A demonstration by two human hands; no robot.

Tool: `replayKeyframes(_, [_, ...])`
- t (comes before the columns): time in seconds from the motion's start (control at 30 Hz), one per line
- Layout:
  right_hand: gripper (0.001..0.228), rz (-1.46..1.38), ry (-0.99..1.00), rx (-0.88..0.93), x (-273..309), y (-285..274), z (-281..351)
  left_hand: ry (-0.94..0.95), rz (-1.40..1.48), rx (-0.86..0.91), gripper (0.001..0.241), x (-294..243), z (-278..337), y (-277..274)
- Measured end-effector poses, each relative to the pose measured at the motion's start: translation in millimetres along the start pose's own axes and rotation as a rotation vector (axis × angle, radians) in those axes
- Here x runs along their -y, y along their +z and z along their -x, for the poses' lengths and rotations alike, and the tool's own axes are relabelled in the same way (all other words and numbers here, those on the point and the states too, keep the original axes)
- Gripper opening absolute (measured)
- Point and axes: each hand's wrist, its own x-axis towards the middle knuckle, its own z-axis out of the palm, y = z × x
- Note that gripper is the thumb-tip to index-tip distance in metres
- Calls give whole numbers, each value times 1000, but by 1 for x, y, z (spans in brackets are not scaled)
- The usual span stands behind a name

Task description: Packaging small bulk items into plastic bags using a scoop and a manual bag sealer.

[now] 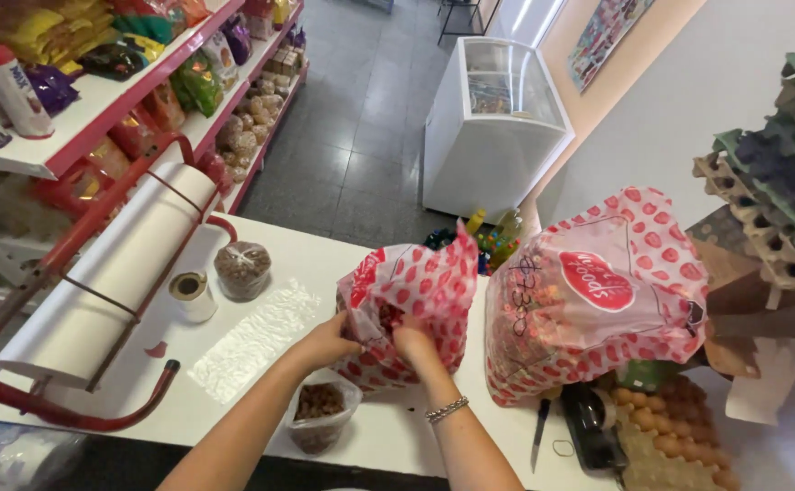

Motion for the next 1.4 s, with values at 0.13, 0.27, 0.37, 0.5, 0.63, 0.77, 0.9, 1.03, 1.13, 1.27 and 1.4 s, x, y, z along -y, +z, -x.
replayKeyframes(0.13, [49, -244, 23, -10, 23, -22, 45, -36, -3, 19, 91, -38, 44, -16])
replayKeyframes(0.27, [41, -583, 23, -80, -23, 4, 10, -77, 7, -74, 82, -48, 81, -33])
replayKeyframes(0.37, [23, -676, -67, -114, -31, -12, 40, -142, 10, -139, 68, -45, 100, -40])
replayKeyframes(0.5, [42, -583, -125, -150, -41, -27, 71, -199, 29, -199, 59, -32, 124, -42])
replayKeyframes(0.63, [26, -698, -92, -72, -12, -59, 139, -144, 16, -248, 55, -23, 141, -38])
replayKeyframes(0.77, [46, -714, 37, -14, -7, -65, 168, -146, -41, -247, 40, -10, 148, -29])
replayKeyframes(0.9, [37, -821, -15, -1, 6, -82, 205, -181, -56, -262, 22, -9, 151, -25])
replayKeyframes(1.03, [26, -866, -70, 49, 6, -88, 234, -299, -110, -208, 25, 1, 148, -23])
replayKeyframes(1.13, [46, -827, 7, 163, 21, -89, 251, -286, 17, -243, 33, 17, 143, -15])
replayKeyframes(1.27, [38, -607, -129, 285, 33, -66, 243, -135, 29, -272, 51, 39, 133, -6])
replayKeyframes(1.4, [38, -68, -341, 324, 53, -43, 221, -88, 42, -262, 57, 31, 138, -5])
